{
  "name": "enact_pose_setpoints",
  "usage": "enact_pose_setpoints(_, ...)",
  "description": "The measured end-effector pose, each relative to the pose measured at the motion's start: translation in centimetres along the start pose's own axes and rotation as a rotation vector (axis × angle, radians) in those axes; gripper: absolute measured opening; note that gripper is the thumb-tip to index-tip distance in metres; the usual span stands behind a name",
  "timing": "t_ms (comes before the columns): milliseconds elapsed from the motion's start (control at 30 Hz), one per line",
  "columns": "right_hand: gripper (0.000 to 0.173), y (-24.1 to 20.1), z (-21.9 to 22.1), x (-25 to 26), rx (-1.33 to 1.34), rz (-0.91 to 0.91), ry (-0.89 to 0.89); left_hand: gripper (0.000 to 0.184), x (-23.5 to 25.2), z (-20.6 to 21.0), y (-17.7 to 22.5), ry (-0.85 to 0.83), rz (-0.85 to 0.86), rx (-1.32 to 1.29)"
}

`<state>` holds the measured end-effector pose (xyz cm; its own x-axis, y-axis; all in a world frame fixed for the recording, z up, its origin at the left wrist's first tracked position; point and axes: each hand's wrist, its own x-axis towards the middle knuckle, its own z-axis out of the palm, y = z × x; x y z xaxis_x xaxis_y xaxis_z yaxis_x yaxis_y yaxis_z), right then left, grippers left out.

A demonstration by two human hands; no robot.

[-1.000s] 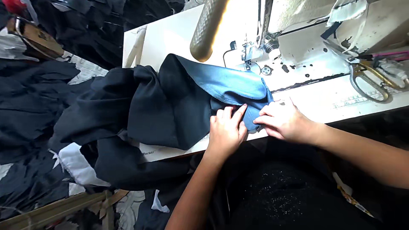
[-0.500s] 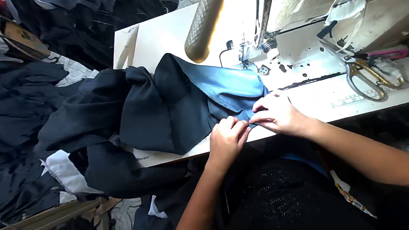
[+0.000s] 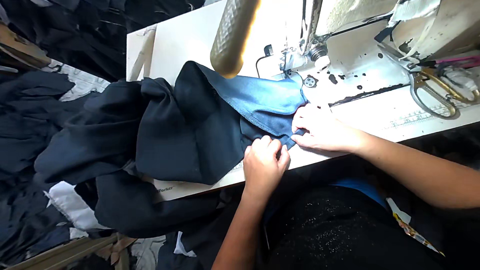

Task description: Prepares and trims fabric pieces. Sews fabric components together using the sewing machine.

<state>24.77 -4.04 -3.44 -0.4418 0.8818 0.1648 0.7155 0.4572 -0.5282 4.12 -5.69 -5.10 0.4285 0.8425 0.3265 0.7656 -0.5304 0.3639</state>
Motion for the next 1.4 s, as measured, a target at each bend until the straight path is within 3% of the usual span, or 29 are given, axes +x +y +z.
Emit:
enact_pose_setpoints(167, 0.018, 0.0, -0.1, 0.2, 0.011, 0.002, -0.015, 0.020, -0.1, -0.1, -0.2, 0.015, -0.012, -0.085)
enact_pose_setpoints(233, 0.017, -0.2, -0.1, 0.1, -0.016, 0.005, 0.018, 0.024, -0.5, 0.0, -0.3, 0.043, 0.045, -0.066)
enact_pose_setpoints(400, 0.018, -1.0, 1.9, -2.5, -0.449, -0.289, 0.446, 0.031, -0.8, -1.5, 2.9, -0.055, 0.213, 0.346)
enact_pose_setpoints(500, 0.023, -0.7, 2.2, -3.3, -0.335, -0.224, 0.425, 0.021, 0.2, -3.4, 5.8, -0.259, 0.437, 0.585)
enact_pose_setpoints(567, 0.022, -0.6, 1.6, -3.1, -0.229, -0.172, 0.395, 0.012, 3.8, -4.8, 4.7, -0.372, 0.602, 0.395)
enact_pose_setpoints(633, 0.025, -0.4, 1.3, -2.7, -0.146, -0.120, 0.366, 0.002, 7.8, -4.0, 0.2, -0.427, 0.705, 0.045)
enact_pose_setpoints(733, 0.027, 0.0, 1.1, -1.8, -0.071, -0.100, 0.290, 0.025, 6.7, -1.0, -4.2, -0.345, 0.439, -0.272)
enact_pose_setpoints(833, 0.021, 0.3, 0.2, -0.4, -0.002, -0.104, 0.118, 0.025, 2.8, -0.7, -1.1, -0.125, 0.187, -0.108)
enact_pose_setpoints(933, 0.018, 0.8, -1.5, 1.3, 0.009, -0.123, 0.010, 0.021, 3.0, 0.0, 1.0, 0.024, 0.210, 0.147)
enact_pose_setpoints(1100, 0.013, 3.4, -3.1, 4.1, -0.090, 0.018, 0.065, 0.029, 9.0, 0.2, 0.8, -0.215, 0.112, 0.182)
enact_pose_setpoints(1267, 0.016, 4.1, -4.8, 5.6, -0.095, 0.187, 0.010, 0.026, 11.2, 1.6, 0.8, -0.143, 0.212, 0.291)
enact_pose_setpoints(1400, 0.016, 4.1, -4.0, 5.1, -0.066, 0.114, 0.042, 0.024, 10.1, 1.1, 1.1, -0.130, 0.192, 0.325)
